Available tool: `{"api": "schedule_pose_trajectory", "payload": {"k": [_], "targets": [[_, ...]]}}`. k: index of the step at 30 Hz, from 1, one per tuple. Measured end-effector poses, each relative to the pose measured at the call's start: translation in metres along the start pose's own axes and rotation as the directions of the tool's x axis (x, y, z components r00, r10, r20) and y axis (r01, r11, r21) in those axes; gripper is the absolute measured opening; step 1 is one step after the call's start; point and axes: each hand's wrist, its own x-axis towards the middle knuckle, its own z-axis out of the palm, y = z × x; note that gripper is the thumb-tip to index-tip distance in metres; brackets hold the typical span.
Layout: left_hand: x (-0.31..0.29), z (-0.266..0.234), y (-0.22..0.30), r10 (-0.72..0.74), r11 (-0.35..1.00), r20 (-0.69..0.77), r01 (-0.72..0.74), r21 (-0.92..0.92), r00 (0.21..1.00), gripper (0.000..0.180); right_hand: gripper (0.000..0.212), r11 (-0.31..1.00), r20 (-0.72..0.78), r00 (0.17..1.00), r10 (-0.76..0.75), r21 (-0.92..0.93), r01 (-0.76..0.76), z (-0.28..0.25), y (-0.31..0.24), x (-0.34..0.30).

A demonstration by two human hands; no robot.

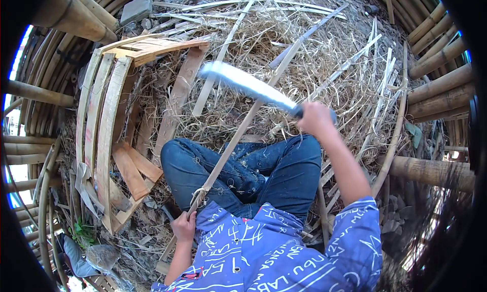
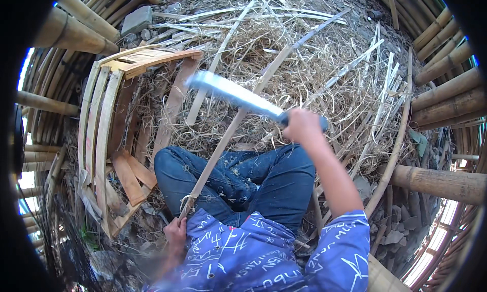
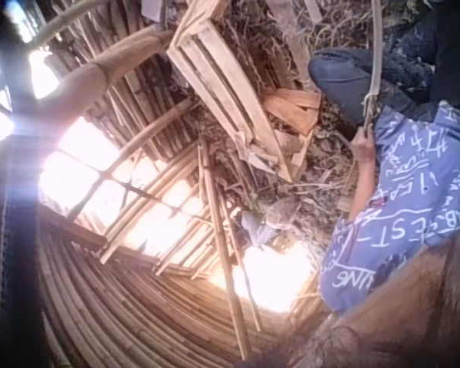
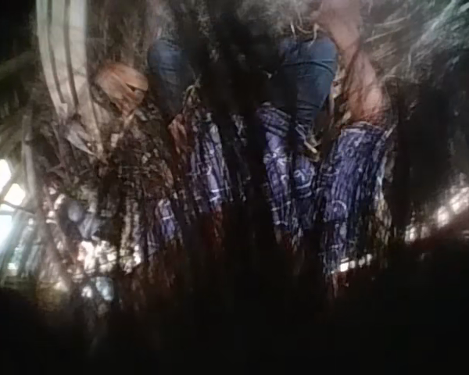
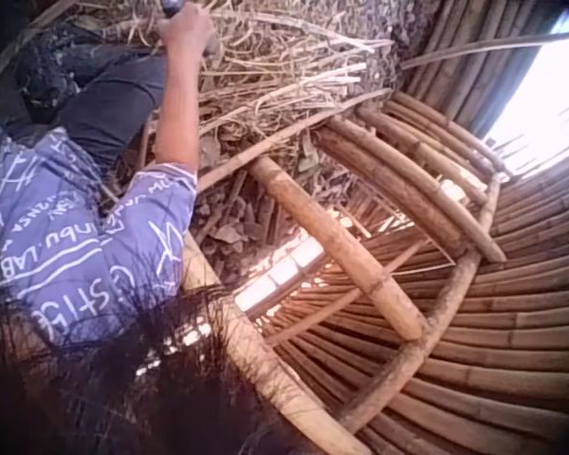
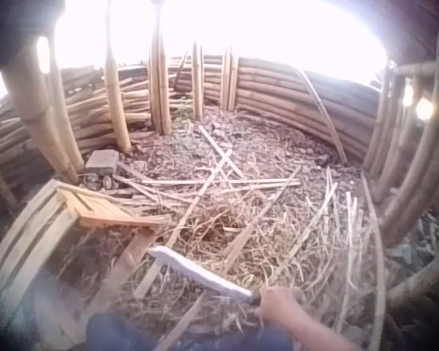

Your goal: The person uses a machete to shave and refine a thin strip of bamboo while sitting in a bamboo structure. They then pick up a plastic bag filled with wood shavings and pour them onto the dirt floor.

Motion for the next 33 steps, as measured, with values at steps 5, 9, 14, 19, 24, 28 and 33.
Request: {"api": "schedule_pose_trajectory", "payload": {"k": [5, 9, 14, 19, 24, 28, 33], "targets": [[0.01, -0.001, 0.0, 0.028, 1.0, 0.028, -0.028, 0.0, 0.999, 0.042, 0.023, 0.979, -0.264, 0.944, 0.2, 0.016, -0.203, -0.009, 0.078, 0.04], [0.001, 0.001, -0.006, -0.009, 1.0, 0.061, 0.01, -0.004, 0.998, 0.041, 0.023, 0.983, -0.142, 0.978, 0.151, 0.125, -0.134, -0.008, 0.038, 0.015], [-0.001, 0.001, -0.001, -0.03, 0.999, 0.024, 0.03, -0.013, 0.999, 0.038, 0.023, 0.983, 0.049, 0.99, -0.133, 0.133, 0.126, 0.012, -0.014, -0.025], [0.002, -0.002, 0.004, -0.021, 0.999, 0.028, 0.021, 0.027, 0.999, 0.038, 0.023, 1.0, 0.136, 0.991, -0.003, -0.029, 0.007, -0.01, 0.011, 0.002], [0.008, -0.003, 0.004, -0.015, 0.998, 0.045, 0.012, 0.063, 0.999, 0.041, 0.019, 0.996, -0.065, 0.995, 0.079, -0.036, -0.082, -0.01, 0.065, 0.024], [0.0, 0.0, -0.004, -0.094, 0.993, 0.08, 0.099, -0.06, 0.992, 0.044, 0.021, 0.996, -0.115, 0.992, 0.046, 0.078, -0.037, 0.009, 0.03, 0.012], [0.002, 0.001, 0.001, -0.118, 0.975, 0.073, 0.13, -0.181, 0.99, 0.041, 0.025, 0.982, -0.043, 0.985, -0.166, 0.081, 0.17, -0.01, -0.004, -0.009]]}}
